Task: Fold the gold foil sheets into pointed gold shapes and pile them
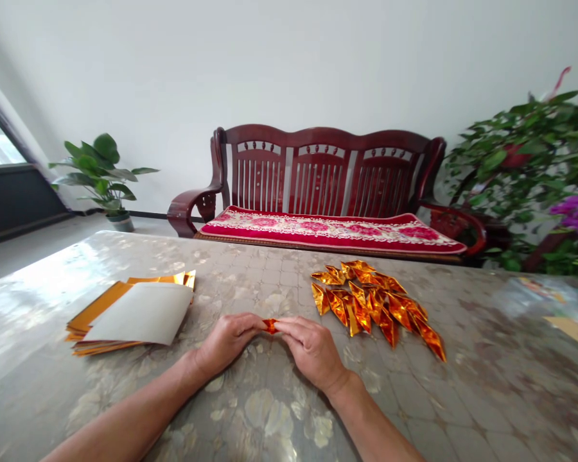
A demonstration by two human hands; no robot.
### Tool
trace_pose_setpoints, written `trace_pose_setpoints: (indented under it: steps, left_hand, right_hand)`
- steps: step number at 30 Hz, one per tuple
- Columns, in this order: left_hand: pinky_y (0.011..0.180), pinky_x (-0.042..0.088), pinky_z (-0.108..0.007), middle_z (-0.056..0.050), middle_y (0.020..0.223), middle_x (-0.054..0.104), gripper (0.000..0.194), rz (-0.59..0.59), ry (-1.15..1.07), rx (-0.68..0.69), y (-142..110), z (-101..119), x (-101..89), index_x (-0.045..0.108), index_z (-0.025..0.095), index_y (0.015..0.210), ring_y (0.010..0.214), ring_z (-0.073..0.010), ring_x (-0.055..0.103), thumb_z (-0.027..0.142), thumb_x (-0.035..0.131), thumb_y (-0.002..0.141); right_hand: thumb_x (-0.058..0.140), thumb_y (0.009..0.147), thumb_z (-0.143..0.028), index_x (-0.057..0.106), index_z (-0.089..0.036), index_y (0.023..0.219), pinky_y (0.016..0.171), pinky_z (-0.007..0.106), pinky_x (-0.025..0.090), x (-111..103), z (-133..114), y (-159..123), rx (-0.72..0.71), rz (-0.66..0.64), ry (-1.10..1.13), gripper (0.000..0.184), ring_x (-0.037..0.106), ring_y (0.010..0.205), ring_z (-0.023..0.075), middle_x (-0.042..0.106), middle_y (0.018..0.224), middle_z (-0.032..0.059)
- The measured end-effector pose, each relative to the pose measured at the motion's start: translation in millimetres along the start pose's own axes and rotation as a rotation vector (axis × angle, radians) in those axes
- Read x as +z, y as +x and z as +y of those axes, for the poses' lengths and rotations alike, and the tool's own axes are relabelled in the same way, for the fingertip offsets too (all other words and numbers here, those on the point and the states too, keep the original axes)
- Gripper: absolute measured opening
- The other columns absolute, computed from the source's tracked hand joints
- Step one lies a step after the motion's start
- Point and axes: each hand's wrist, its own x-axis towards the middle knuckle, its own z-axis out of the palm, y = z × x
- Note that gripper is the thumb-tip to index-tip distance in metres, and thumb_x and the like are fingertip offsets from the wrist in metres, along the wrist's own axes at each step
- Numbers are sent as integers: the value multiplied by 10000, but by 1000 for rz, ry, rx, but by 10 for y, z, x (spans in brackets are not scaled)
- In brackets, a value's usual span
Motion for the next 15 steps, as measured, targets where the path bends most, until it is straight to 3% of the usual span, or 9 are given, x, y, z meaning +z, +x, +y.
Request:
trace_pose_setpoints:
  steps: [8, 11, 15]
  left_hand:
    - [758, 498, -200, 5, 889, 757, 213, -8, 128, -101, -4, -24, 40, 734, 239, 909, 826, -140, 698, 172, 533, 930]
    - [763, 499, -207, 11, 886, 759, 190, 22, 114, -135, 8, 2, 38, 732, 237, 894, 828, -147, 697, 167, 555, 905]
    - [760, 499, -210, 21, 867, 764, 182, 80, 78, -175, 20, 27, 37, 732, 235, 876, 813, -147, 703, 138, 578, 868]
  right_hand:
    - [537, 915, -151, 757, -275, 1032, 794, 271, 590, 7, 23, -10, 44, -22, -30, 278, 734, 881, 168, 773, 989, 8]
    - [584, 871, -152, 742, -279, 1072, 831, 296, 589, 31, 5, -5, 155, -4, 5, 286, 735, 912, 184, 771, 1022, 5]
    - [607, 825, -144, 656, -269, 1235, 878, 326, 583, 75, 12, -12, 312, 41, 102, 432, 732, 956, 194, 767, 1055, 7]
